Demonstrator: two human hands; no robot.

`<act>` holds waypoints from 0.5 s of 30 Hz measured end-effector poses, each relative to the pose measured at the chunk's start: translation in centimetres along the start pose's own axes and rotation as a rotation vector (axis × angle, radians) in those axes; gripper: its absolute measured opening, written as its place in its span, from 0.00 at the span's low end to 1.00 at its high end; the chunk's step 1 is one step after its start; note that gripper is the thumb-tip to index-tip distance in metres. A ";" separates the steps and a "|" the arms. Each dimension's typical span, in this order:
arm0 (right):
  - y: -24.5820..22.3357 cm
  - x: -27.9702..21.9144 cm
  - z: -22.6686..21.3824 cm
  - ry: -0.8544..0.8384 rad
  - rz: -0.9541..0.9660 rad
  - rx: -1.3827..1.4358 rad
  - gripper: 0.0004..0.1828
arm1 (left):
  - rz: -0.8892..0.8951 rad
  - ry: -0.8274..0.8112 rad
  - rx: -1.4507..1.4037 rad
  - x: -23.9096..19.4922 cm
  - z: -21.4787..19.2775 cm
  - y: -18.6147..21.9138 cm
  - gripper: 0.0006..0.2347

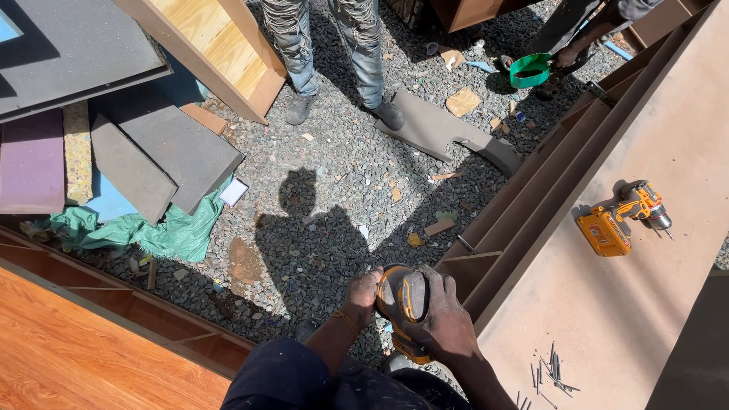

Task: The person uses an orbital sander to smooth the surface of a large wooden board. Another person is seen in the background using a drill on a wooden drawer unit. The person sanding moves along the length of the board, ensuring an even finish.

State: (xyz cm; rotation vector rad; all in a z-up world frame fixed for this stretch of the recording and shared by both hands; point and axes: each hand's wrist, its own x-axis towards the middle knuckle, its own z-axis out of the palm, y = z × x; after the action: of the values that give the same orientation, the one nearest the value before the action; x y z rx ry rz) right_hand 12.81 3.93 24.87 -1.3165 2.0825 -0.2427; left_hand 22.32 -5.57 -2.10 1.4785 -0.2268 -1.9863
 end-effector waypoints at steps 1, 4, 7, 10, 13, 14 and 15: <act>0.0 0.1 0.2 0.006 -0.013 0.009 0.56 | -0.023 -0.062 -0.090 0.3 -0.5 0.0 0.14; -0.7 0.3 0.2 0.001 -0.022 0.023 0.56 | -0.051 -0.110 -0.191 3.0 -1.3 -0.9 0.15; -1.2 0.5 0.5 -0.012 -0.022 0.027 0.56 | 0.036 -0.325 -0.297 10.8 -4.4 -4.9 0.12; -2.1 0.8 0.6 -0.014 -0.013 0.024 0.55 | 0.160 -0.476 -0.358 13.3 -5.9 -6.1 0.14; -3.1 0.9 0.8 -0.017 0.004 0.026 0.56 | 0.135 -0.314 -0.282 8.2 -5.0 -3.2 0.16; -3.5 1.1 0.9 -0.016 0.007 0.028 0.56 | 0.082 -0.236 -0.237 6.1 -4.3 -1.7 0.19; -3.4 1.3 1.2 -0.015 0.004 0.028 0.56 | 0.085 -0.236 -0.238 8.2 -5.2 -2.5 0.19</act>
State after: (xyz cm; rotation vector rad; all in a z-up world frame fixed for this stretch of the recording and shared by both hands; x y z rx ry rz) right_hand 15.69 1.38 25.07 -1.2944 2.0620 -0.2585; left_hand 24.76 -7.17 -11.65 1.0693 -0.1438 -2.0387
